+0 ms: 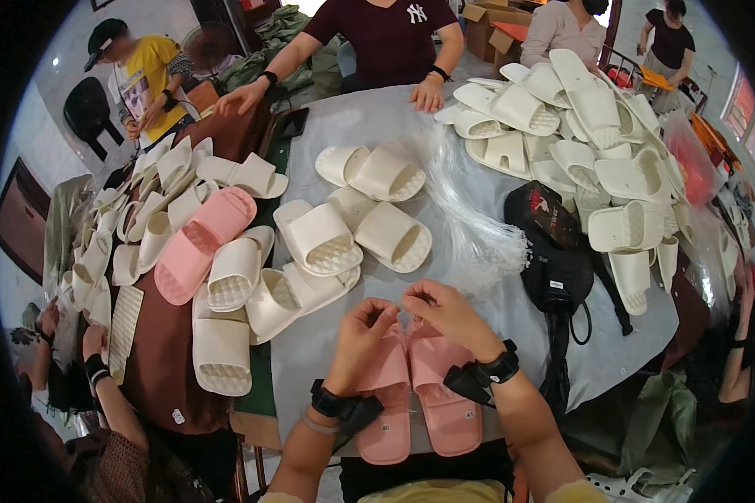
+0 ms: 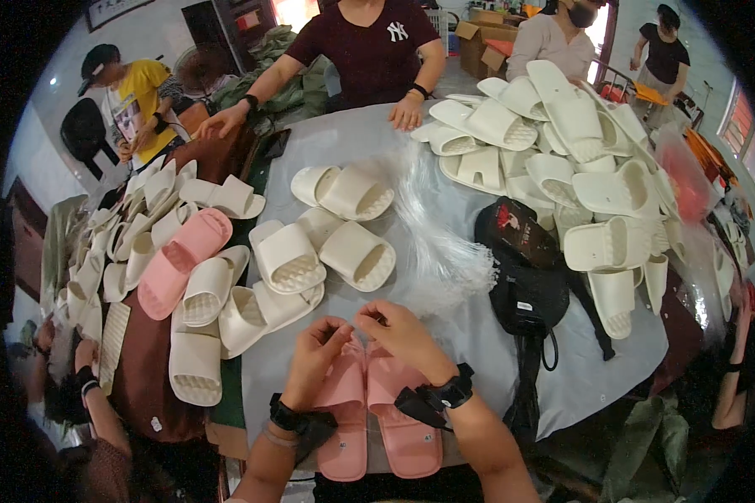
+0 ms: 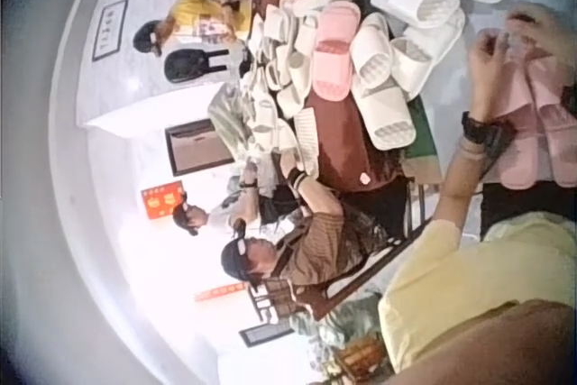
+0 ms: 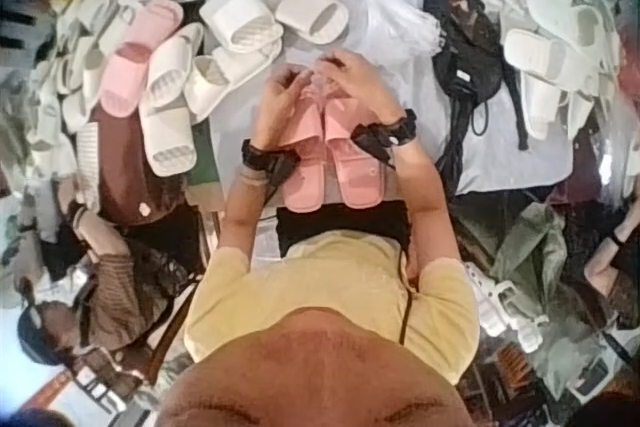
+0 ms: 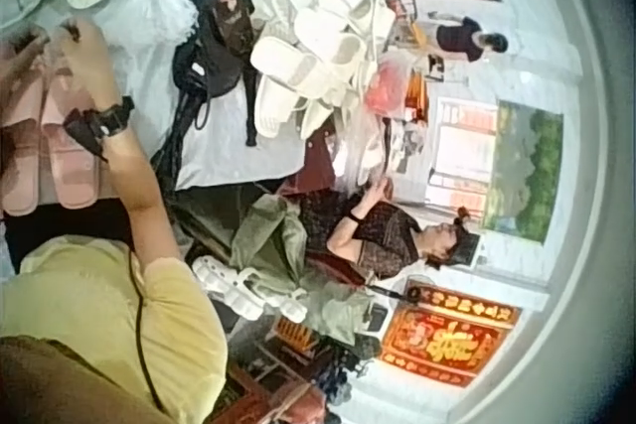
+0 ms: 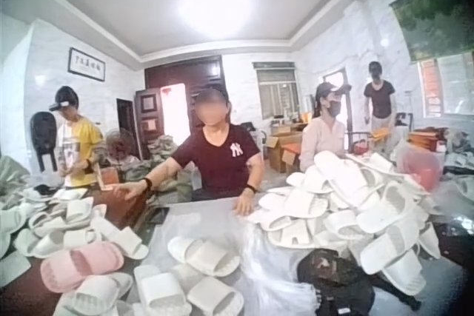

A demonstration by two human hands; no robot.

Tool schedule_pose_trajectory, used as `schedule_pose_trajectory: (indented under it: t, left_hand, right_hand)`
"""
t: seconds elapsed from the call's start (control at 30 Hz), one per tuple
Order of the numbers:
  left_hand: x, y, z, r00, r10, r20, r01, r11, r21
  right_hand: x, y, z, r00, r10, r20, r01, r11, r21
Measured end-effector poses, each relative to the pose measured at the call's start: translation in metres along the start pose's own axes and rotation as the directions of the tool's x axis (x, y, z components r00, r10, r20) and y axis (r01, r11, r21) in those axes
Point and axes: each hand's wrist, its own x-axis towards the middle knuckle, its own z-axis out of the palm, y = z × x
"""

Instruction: Sorting and packaging finished sandals into plastic bags.

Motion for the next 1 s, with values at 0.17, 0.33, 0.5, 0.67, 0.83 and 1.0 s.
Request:
schedule_pose_trajectory:
  t: [0.17,0.33,0.5,0.67,0.83,1.0]
  left_hand:
    - [-0.003,0.008,0.0,1.0,-0.029,-0.005,0.029,0.999,0.025]
    - [0.001,0.003,-0.005,1.0,-0.009,0.003,0.009,0.999,0.05]
    - [0.0,0.008,-0.001,1.0,-0.012,-0.001,0.012,1.0,0.005]
    - [0.003,0.004,-0.002,1.0,-0.024,0.013,0.023,1.0,0.012]
    - [0.001,0.003,-0.003,1.0,-0.014,0.014,0.013,1.0,0.018]
    - [0.0,0.002,-0.002,1.0,-0.001,0.004,0.001,1.0,0.025]
  right_hand:
    - [-0.001,-0.005,-0.001,0.997,0.071,-0.041,-0.068,0.995,0.067]
    - [0.002,-0.003,-0.002,0.998,0.06,0.013,-0.061,0.995,0.074]
    - [0.0,-0.009,-0.001,0.999,0.022,0.026,-0.023,0.999,0.023]
    - [0.002,-0.005,0.0,1.0,0.009,0.022,-0.007,0.997,-0.076]
    - [-0.001,-0.009,0.002,0.996,0.068,0.062,-0.069,0.997,0.018]
    - [0.002,-0.005,-0.002,0.998,0.06,0.011,-0.061,0.995,0.084]
